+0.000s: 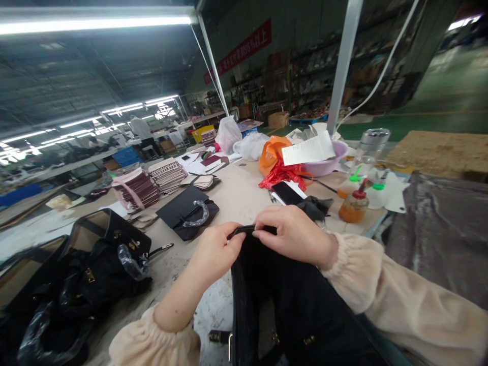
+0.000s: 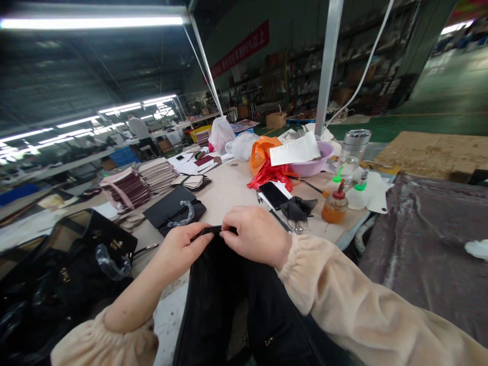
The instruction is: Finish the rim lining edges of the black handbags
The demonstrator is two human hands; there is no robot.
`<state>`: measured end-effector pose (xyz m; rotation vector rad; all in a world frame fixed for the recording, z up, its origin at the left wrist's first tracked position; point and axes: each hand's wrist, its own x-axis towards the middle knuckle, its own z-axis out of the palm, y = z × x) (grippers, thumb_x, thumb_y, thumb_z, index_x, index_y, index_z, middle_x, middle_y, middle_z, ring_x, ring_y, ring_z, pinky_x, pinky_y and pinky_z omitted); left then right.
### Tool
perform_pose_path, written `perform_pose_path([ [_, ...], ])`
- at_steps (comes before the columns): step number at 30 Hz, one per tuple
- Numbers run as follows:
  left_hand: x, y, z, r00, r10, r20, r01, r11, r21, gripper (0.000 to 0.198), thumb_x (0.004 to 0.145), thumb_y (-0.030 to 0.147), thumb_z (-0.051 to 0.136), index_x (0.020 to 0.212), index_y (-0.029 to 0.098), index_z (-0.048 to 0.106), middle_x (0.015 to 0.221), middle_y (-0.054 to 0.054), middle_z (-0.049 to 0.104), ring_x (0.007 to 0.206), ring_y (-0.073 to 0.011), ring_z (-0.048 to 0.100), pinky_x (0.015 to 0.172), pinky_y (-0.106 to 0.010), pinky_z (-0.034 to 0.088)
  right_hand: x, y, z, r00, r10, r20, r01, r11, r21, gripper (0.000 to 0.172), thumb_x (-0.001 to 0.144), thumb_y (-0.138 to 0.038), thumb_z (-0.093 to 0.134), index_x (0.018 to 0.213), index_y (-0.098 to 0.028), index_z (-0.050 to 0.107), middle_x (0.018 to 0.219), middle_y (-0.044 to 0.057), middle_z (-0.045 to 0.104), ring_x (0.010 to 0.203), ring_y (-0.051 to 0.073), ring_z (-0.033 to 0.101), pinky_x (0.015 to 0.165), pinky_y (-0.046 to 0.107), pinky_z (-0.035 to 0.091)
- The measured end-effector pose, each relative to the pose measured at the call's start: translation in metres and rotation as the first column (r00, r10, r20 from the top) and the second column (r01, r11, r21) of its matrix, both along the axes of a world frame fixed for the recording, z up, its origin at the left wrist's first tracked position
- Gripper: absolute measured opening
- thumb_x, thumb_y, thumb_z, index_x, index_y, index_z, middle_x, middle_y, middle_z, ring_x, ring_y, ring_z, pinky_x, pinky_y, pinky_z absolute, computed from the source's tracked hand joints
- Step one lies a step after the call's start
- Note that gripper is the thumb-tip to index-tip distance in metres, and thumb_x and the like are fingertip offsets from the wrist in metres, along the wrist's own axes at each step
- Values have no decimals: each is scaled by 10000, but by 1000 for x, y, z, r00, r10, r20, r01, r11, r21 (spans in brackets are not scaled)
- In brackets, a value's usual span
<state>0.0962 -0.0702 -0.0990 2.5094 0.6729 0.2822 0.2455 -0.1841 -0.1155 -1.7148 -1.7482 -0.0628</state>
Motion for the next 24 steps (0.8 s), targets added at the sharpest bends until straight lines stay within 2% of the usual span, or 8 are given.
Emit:
perform_pose_path([
  [10, 0, 1, -1, 1000, 27, -2, -27, 999, 31, 243, 847, 299, 436, 848, 194, 654, 705, 12, 645, 654, -136, 558, 592, -228, 368, -6, 3, 5, 995, -88, 42, 90, 995, -39, 108, 788, -219, 565, 710, -183, 631, 714, -7, 611, 684, 116, 540, 630, 228, 344],
  [24, 4, 0, 2, 997, 32, -68, -20, 984, 177, 224, 859, 275, 411, 810, 202, 617, 713, -5, 629, 680, -141, 555, 610, -233, 348, -9, 4, 5, 978, -164, 132, 170, 985, -33, 115, 778, -214, 553, 698, -191, 633, 684, -5, 620, 660, 126, 546, 606, 251, 322],
])
